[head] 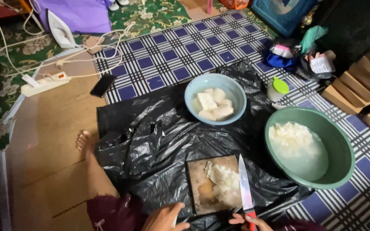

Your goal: Slicing peeled white root vegetables into small pieces on a wooden board and placing them in a bowl of water.

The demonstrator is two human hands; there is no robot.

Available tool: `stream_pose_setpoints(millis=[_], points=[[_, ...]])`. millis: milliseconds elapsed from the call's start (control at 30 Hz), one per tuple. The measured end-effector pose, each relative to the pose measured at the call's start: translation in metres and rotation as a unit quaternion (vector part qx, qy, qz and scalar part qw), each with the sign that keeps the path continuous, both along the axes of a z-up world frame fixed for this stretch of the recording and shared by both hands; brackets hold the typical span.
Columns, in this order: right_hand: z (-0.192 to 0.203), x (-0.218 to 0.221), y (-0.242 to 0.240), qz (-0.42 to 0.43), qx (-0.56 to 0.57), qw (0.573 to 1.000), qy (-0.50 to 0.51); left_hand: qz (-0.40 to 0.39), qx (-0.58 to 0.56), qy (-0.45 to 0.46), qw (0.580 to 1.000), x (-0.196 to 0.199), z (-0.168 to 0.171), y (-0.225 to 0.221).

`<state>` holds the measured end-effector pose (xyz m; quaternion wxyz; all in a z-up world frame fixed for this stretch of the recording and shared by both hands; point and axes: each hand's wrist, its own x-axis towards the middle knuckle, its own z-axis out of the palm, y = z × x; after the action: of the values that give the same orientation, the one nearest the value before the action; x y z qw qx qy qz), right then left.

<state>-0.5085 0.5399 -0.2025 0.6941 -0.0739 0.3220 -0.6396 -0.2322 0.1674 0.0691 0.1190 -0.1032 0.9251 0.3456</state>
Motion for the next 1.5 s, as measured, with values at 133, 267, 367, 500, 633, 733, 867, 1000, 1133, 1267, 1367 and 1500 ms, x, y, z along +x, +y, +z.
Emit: stream_pose_setpoints(millis=[133, 267, 367, 500, 633, 733, 867, 1000, 1133, 1267, 1367, 1500], points=[[0.046, 0.004, 0.006, -0.038, 0.099, 0.994, 0.015, 0.097, -0.008, 0.09, 0.991, -0.015, 0.036, 0.027], [0.111, 0.021, -0.009, -0.073, 0.178, 0.981, -0.009, 0.122, -0.04, 0.108, 0.986, -0.03, 0.052, 0.043], [0.136, 0.025, -0.021, -0.005, 0.152, 0.982, 0.113, 0.084, -0.035, 0.105, 0.99, -0.035, 0.054, 0.047], [0.147, 0.024, -0.035, -0.011, 0.196, 0.967, 0.161, 0.098, -0.012, 0.067, 0.993, -0.031, 0.055, 0.046], [0.165, 0.016, -0.049, -0.008, 0.131, 0.971, 0.201, 0.122, -0.02, 0.109, 0.986, -0.019, 0.055, 0.048], [0.174, 0.008, -0.051, 0.006, 0.103, 0.968, 0.231, 0.139, -0.034, 0.072, 0.987, -0.015, 0.051, 0.048], [0.152, -0.004, -0.033, 0.095, 0.137, 0.962, 0.217, 0.154, -0.063, 0.017, 0.986, -0.012, 0.048, 0.049], [0.143, -0.004, -0.031, 0.112, 0.153, 0.958, 0.213, 0.149, -0.075, 0.047, 0.985, -0.011, 0.029, 0.048], [0.135, -0.003, -0.034, 0.117, 0.127, 0.965, 0.199, 0.142, -0.082, 0.011, 0.986, -0.016, 0.03, 0.049], [0.133, -0.002, -0.035, 0.126, 0.132, 0.965, 0.191, 0.142, -0.077, -0.013, 0.987, -0.019, 0.028, 0.05], [0.139, -0.003, -0.037, 0.154, 0.177, 0.938, 0.256, 0.135, -0.077, -0.019, 0.988, -0.023, 0.035, 0.05], [0.142, -0.003, -0.04, 0.149, 0.167, 0.936, 0.272, 0.14, -0.079, -0.038, 0.986, -0.025, 0.031, 0.049]])
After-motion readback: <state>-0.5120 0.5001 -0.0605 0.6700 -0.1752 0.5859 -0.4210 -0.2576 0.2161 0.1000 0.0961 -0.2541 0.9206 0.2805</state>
